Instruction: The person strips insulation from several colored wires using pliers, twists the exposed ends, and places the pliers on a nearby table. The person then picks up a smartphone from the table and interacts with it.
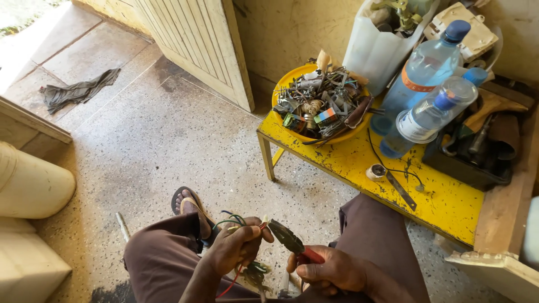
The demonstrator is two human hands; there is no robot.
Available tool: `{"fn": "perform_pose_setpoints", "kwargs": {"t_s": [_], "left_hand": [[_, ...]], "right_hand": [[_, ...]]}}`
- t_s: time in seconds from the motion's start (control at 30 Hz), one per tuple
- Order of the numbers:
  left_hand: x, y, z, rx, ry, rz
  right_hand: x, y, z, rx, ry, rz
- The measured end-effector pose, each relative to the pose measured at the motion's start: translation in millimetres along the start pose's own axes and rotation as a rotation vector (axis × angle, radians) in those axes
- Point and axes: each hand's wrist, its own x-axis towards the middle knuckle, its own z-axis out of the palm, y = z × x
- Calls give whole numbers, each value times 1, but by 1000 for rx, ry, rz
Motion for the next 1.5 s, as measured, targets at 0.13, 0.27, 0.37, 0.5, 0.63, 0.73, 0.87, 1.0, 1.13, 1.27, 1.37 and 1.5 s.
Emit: {"fn": "perform_pose_setpoints", "kwargs": {"t_s": [0.13, 0.27, 0.37, 0.5, 0.63, 0.73, 0.87, 1.0, 1.13, 1.27, 1.37, 1.5], "left_hand": [[5, -8, -5, 83, 69, 7], [8, -10, 0, 193, 121, 35], [10, -13, 2, 224, 108, 44], [15, -17, 12, 253, 211, 108], [13, -15, 23, 210, 241, 99], [18, -21, 24, 251, 254, 132], [24, -34, 19, 273, 306, 154], [24, -26, 27, 332, 418, 128], [24, -28, 21, 418, 416, 177], [30, -36, 17, 564, 509, 131], [14, -4, 41, 549, 488, -73], [21, -20, 42, 508, 450, -56]], "right_hand": [[13, 2, 7, -724, 534, -16], [13, -3, 20, -1013, 686, -15], [21, 14, 3, -1215, 753, -118], [24, 13, 7, -1257, 796, -30], [25, 12, 7, -1235, 861, 14], [25, 9, 6, -1171, 872, 55], [24, 9, 6, -1200, 865, -8], [21, 3, 13, -1234, 871, 71], [32, 20, -1, -1116, 945, -189], [-12, -23, 20, -995, 1091, -239], [-60, -57, 42, -888, 1380, -231], [-104, -33, -12, -918, 1682, 52]]}}
